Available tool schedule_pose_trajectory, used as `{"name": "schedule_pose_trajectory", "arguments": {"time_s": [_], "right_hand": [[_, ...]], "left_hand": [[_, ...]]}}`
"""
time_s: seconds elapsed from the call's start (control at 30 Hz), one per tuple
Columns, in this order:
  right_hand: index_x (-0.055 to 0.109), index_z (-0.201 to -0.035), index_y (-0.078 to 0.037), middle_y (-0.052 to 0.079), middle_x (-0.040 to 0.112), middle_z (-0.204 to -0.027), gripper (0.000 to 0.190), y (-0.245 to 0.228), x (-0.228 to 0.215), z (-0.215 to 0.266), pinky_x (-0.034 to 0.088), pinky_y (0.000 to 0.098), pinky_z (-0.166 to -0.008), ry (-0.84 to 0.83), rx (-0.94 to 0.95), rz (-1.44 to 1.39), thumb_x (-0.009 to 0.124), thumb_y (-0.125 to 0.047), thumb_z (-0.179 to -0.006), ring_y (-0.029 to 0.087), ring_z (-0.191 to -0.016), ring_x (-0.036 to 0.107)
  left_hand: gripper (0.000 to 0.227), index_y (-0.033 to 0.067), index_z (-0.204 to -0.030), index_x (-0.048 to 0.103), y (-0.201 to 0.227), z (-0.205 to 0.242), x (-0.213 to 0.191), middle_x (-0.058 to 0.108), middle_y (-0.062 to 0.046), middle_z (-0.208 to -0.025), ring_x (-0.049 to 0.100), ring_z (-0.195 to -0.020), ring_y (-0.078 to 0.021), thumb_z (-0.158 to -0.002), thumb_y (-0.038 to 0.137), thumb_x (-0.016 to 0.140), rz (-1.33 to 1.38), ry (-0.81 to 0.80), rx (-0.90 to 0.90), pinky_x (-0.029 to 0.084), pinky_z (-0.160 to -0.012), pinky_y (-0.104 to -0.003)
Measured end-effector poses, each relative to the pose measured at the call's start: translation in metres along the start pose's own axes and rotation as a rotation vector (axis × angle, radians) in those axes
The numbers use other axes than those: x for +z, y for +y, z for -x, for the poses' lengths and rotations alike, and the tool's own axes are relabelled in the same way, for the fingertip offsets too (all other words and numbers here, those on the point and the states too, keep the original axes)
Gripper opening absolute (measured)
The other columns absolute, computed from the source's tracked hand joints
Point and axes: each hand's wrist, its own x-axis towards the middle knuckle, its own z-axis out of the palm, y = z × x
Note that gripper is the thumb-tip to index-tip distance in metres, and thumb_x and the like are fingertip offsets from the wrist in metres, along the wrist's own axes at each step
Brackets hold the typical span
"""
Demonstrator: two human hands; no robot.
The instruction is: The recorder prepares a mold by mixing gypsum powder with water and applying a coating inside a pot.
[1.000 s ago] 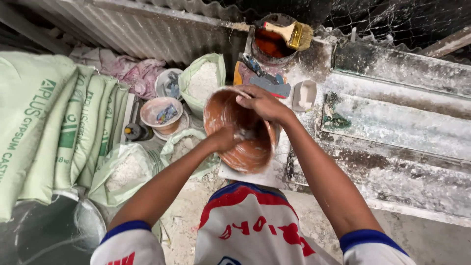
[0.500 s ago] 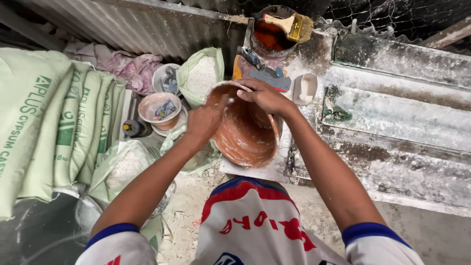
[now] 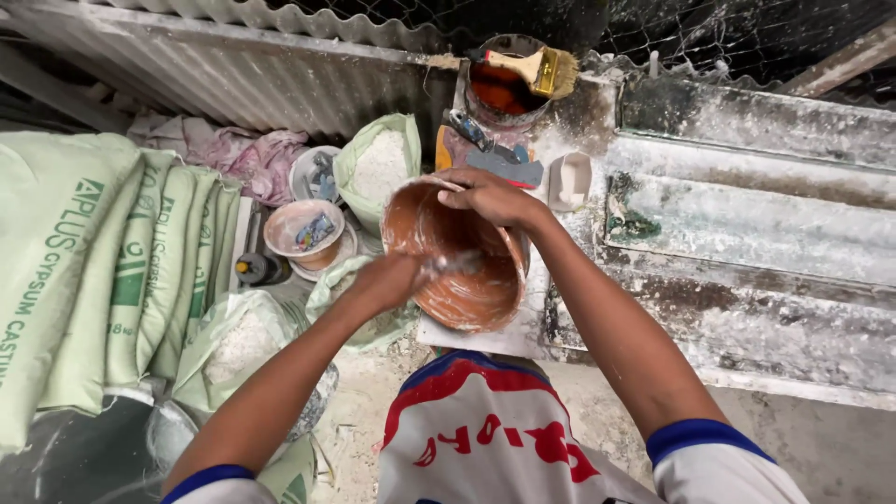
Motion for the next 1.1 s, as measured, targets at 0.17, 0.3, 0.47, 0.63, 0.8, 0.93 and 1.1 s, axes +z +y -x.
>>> {"name": "schedule_pose_trajectory", "arguments": {"time_s": [0.17,0.3,0.47,0.63,0.8,0.93,1.1], "right_hand": [[0.06,-0.143,-0.017,0.007,0.062,-0.144,0.048,0.009,-0.006,0.005,0.036,0.0363,-0.116,0.02,0.065,-0.112,0.064,-0.027,-0.096,0.022,-0.134,0.054],[0.057,-0.143,-0.015,0.009,0.059,-0.144,0.052,0.009,-0.014,0.014,0.037,0.0384,-0.115,0.052,0.186,-0.101,0.065,-0.03,-0.094,0.024,-0.136,0.051],[0.054,-0.147,-0.019,0.009,0.056,-0.147,0.055,0.005,-0.017,0.02,0.037,0.0438,-0.116,0.11,0.297,-0.068,0.062,-0.035,-0.095,0.027,-0.137,0.05],[0.053,-0.148,-0.017,0.01,0.053,-0.152,0.056,0.009,-0.014,0.02,0.034,0.0451,-0.121,0.037,0.176,-0.074,0.064,-0.035,-0.096,0.028,-0.141,0.048],[0.056,-0.146,-0.019,0.01,0.056,-0.149,0.056,0.004,-0.02,0.026,0.037,0.0415,-0.118,0.092,0.239,-0.078,0.065,-0.033,-0.093,0.028,-0.138,0.051],[0.057,-0.146,-0.015,0.01,0.059,-0.148,0.056,0.014,-0.015,0.029,0.038,0.0419,-0.119,0.066,0.127,-0.118,0.065,-0.032,-0.093,0.028,-0.139,0.053],[0.056,-0.145,-0.013,0.011,0.058,-0.15,0.056,0.014,-0.019,0.028,0.037,0.0414,-0.119,0.117,0.091,-0.195,0.067,-0.031,-0.093,0.028,-0.141,0.051]], "left_hand": [[0.042,0.0129,-0.146,0.045,0.068,0.015,-0.063,0.072,-0.02,-0.099,0.073,-0.086,-0.0354,-0.108,0.03,0.041,-0.253,-0.048,-0.488,0.058,-0.071,-0.05],[0.042,-0.0011,-0.136,0.05,0.06,0.018,0.007,0.069,-0.019,-0.101,0.07,-0.09,-0.0305,-0.105,0.026,0.042,0.113,-0.293,-0.508,0.056,-0.081,-0.048],[0.04,-0.0031,-0.133,0.05,0.146,0.017,0.008,0.068,-0.028,-0.107,0.068,-0.099,-0.0423,-0.105,0.024,0.038,0.372,-0.083,-0.395,0.054,-0.087,-0.053],[0.035,-0.0066,-0.127,0.047,0.118,0.027,0.038,0.061,-0.034,-0.119,0.066,-0.102,-0.0485,-0.1,0.013,0.036,0.202,-0.01,-0.533,0.055,-0.084,-0.057],[0.036,-0.0038,-0.126,0.053,0.146,0.02,0.013,0.067,-0.034,-0.103,0.065,-0.101,-0.0494,-0.1,0.018,0.041,0.346,-0.069,-0.37,0.05,-0.09,-0.058],[0.034,-0.0039,-0.118,0.057,0.128,0.011,0.025,0.069,-0.031,-0.105,0.069,-0.098,-0.0479,-0.097,0.019,0.042,0.253,0.055,-0.403,0.054,-0.086,-0.056],[0.035,-0.003,-0.118,0.056,0.132,0.002,0.028,0.069,-0.031,-0.105,0.067,-0.099,-0.048,-0.106,0.022,0.035,0.232,0.021,-0.568,0.051,-0.087,-0.058]]}}
